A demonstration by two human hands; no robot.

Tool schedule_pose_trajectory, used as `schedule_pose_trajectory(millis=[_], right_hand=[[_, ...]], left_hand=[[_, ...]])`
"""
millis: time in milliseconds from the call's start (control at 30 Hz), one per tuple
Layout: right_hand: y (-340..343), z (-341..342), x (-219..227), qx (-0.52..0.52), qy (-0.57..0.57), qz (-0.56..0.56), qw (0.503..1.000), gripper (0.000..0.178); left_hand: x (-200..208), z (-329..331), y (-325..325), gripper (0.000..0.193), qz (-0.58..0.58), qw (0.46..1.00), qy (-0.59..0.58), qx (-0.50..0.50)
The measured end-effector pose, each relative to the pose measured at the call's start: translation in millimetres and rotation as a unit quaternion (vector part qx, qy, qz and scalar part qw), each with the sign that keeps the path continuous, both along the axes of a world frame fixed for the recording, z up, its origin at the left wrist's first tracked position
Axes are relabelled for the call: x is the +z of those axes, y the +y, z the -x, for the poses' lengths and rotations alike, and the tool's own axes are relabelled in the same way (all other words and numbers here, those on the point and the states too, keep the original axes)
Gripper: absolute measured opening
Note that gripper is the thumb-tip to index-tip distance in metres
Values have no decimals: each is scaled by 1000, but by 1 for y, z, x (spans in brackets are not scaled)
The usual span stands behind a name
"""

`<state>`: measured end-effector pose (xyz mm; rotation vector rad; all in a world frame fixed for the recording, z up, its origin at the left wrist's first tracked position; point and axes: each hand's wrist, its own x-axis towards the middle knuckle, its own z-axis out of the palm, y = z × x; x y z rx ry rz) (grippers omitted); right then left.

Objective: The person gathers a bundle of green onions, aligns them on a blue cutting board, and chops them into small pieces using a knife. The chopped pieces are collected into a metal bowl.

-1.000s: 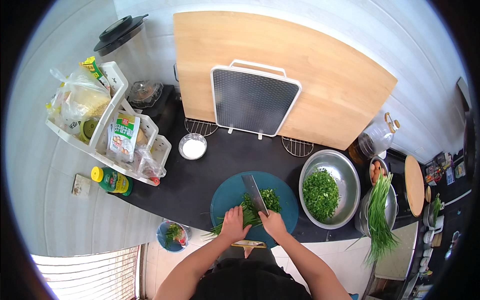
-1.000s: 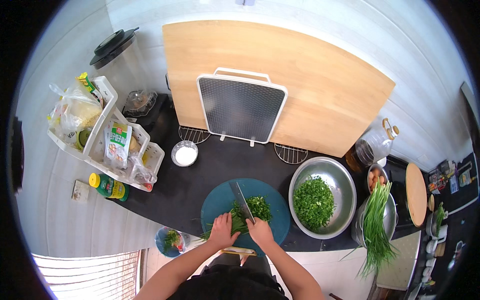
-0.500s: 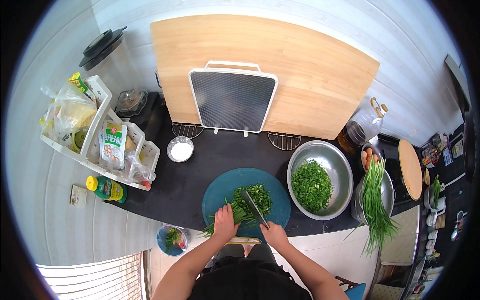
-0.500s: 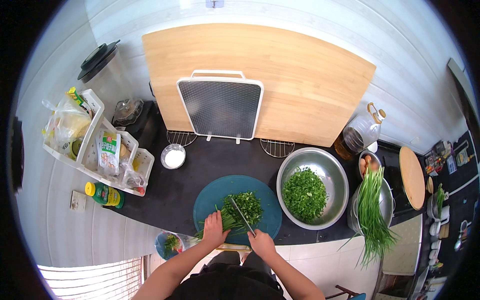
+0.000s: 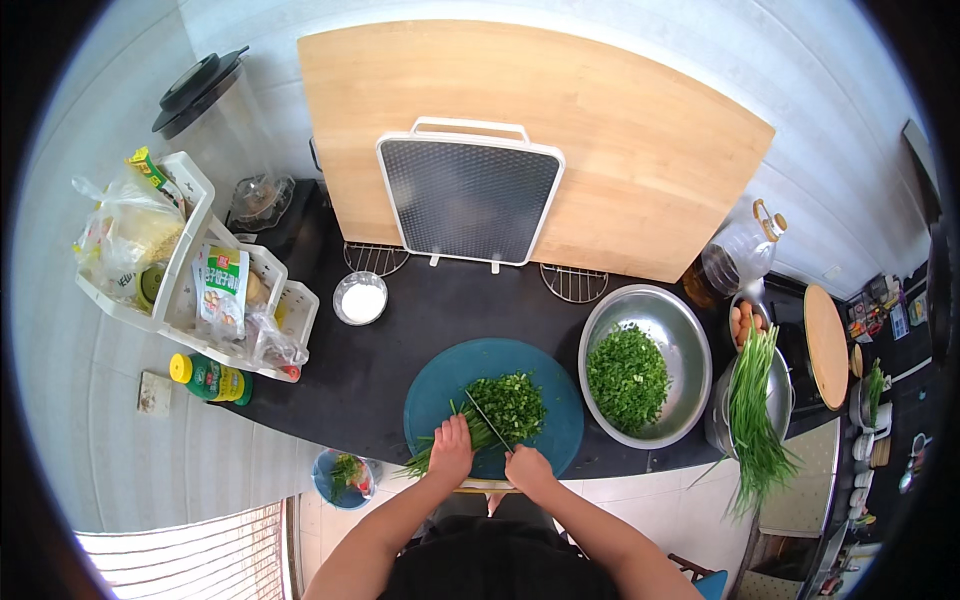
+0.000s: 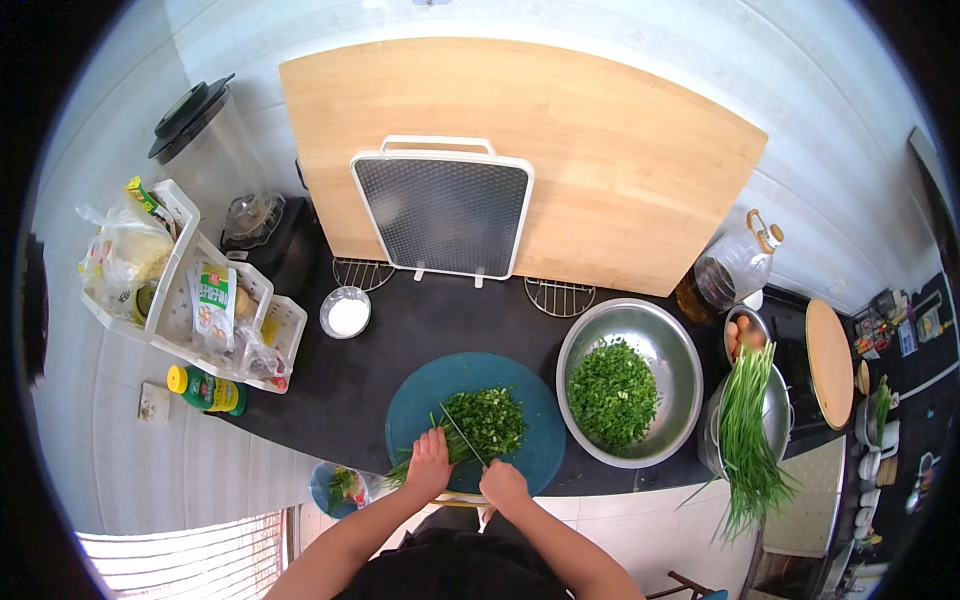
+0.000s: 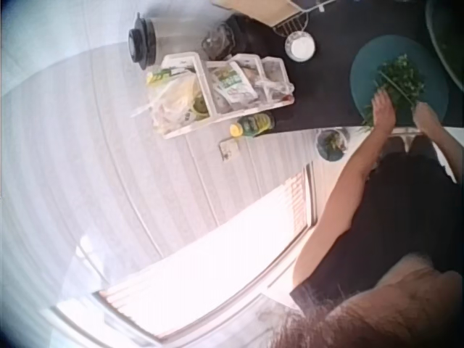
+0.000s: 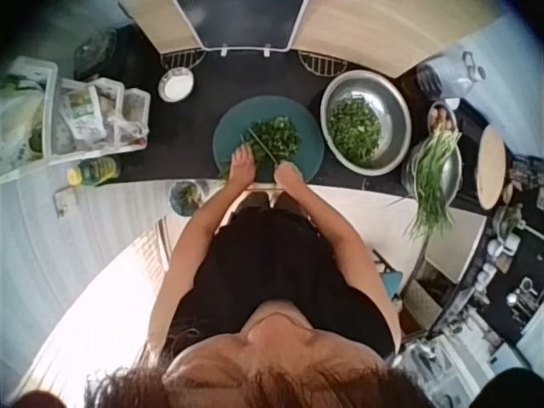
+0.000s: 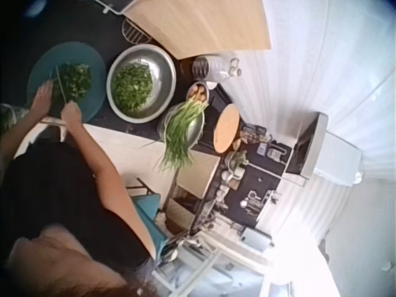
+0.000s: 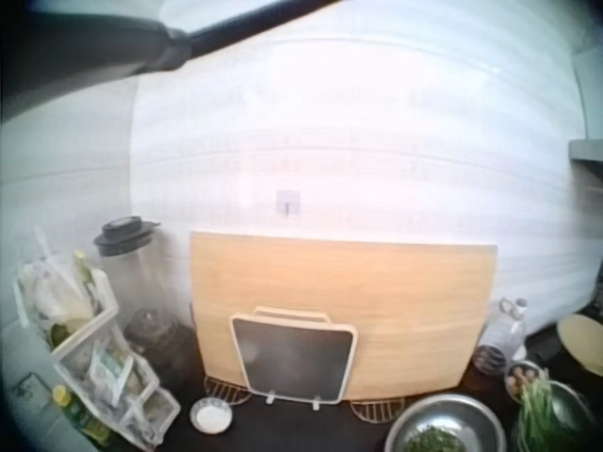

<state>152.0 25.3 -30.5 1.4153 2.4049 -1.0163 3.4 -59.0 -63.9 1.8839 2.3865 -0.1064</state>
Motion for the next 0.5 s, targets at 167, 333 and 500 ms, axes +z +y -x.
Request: schedule_pose_trajectory(millis=[167, 333, 500], right_hand=[[1, 6, -4, -49, -2, -22, 999, 33], [22, -13, 15, -74, 33, 12, 997, 36], [22, -27, 35, -111, 54, 45, 991, 35]], left_hand=[[-2, -1, 6, 82, 23, 999, -28, 15], [4, -2, 16, 87, -48, 996, -75, 30], [22, 2, 14, 93, -52, 986, -151, 45]])
